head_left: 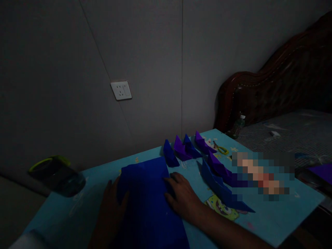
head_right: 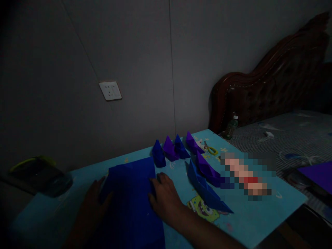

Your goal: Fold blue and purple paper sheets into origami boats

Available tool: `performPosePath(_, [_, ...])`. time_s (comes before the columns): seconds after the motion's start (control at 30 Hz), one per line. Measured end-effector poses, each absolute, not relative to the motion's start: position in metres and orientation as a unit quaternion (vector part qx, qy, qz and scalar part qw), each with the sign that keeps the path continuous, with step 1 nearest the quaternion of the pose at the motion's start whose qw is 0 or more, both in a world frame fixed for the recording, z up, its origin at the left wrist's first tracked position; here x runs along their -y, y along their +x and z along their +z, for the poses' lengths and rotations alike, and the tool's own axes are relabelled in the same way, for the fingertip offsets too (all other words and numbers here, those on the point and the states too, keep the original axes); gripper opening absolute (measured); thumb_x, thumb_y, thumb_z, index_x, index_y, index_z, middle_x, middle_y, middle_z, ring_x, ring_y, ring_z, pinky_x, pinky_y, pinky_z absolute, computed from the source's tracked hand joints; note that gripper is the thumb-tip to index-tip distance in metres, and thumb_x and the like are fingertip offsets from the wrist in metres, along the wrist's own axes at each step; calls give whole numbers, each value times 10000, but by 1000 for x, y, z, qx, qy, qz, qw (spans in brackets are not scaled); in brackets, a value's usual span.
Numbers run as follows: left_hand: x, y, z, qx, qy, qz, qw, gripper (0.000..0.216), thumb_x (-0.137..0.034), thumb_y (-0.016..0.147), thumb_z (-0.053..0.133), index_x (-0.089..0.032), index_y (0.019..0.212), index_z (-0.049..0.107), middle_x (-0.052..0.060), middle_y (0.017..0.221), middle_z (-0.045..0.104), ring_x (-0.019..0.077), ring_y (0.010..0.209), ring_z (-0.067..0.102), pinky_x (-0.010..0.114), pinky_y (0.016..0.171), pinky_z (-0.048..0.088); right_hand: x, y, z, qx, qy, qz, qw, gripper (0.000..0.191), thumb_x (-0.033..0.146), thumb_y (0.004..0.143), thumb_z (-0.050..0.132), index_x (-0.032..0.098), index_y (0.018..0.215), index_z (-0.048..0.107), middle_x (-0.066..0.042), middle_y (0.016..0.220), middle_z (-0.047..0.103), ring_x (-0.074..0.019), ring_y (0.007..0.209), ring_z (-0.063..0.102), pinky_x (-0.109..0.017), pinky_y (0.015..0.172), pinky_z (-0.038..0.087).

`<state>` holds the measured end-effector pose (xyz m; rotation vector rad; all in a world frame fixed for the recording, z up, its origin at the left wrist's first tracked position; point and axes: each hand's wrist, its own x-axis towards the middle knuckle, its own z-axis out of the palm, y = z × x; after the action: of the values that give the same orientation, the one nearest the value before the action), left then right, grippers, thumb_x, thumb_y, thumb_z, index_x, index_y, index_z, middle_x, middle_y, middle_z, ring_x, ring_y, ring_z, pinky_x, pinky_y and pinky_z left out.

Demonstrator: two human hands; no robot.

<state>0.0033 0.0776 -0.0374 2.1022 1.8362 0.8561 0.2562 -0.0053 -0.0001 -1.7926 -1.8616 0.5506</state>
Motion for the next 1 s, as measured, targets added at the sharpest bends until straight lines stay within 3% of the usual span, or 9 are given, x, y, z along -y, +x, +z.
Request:
performPosePath(0.1, [-75, 2, -40, -639, 723, 248, 91, 698, -493, 876, 375, -78, 1436, 343, 211, 1485, 386, 371, 1425, 272, 536, 1135, 277, 4, 254, 3, 690, -644, 216, 252, 496, 279, 867, 564, 154, 1347, 549, -173, 1391, 497, -304, 1349, 392, -429, 1134, 290])
performPosePath(0.27, [-70, 3, -36, -624, 757, 188, 45, 626, -449, 915, 331, -86, 1423, 369, 205, 1373, 523, 365, 1291, 470, 529, 1082, 337, 4, 254, 3, 687, -644, 227, 249, 491, 288, 877, 554, 162, 1352, 547, -179, 1434, 469, -321, 1379, 360, -472, 1138, 280])
performPosePath(0.47, [-69, 7, -34, -626, 751, 200, 57, 627, -428, 922, 342, -55, 1425, 366, 213, 1374, 526, 358, 1288, 476, 526, 1082, 342, 6, 253, -3, 704, -626, 237, 238, 492, 308, 880, 551, 189, 1358, 542, -167, 1472, 430, -319, 1414, 303, -485, 1149, 263])
performPosePath(0.67, [-71, 11, -14, -651, 660, 314, 207, 623, -435, 855, 496, -125, 1392, 433, 177, 1349, 576, 312, 1229, 561, 480, 1050, 422, 5, 253, -7, 712, -618, 229, 240, 489, 276, 849, 576, 185, 1329, 568, -161, 1482, 422, -308, 1422, 292, -493, 1154, 253])
performPosePath(0.8, [-75, 7, 2, -652, 534, 396, 365, 681, -380, 786, 614, -109, 1386, 439, 197, 1272, 634, 299, 1096, 659, 429, 923, 535, 3, 256, -9, 713, -618, 229, 239, 521, 218, 797, 612, 193, 1316, 576, -138, 1483, 432, -302, 1423, 289, -499, 1154, 247])
performPosePath(1.0, [-74, -7, 14, -628, 484, 346, 501, 375, -377, 746, 704, -160, 1051, 687, 135, 1065, 751, 322, 952, 721, 427, 768, 607, 1, 258, -7, 708, -603, 249, 271, 585, 163, 755, 635, 195, 1333, 555, -118, 1493, 420, -279, 1410, 313, -464, 1159, 251])
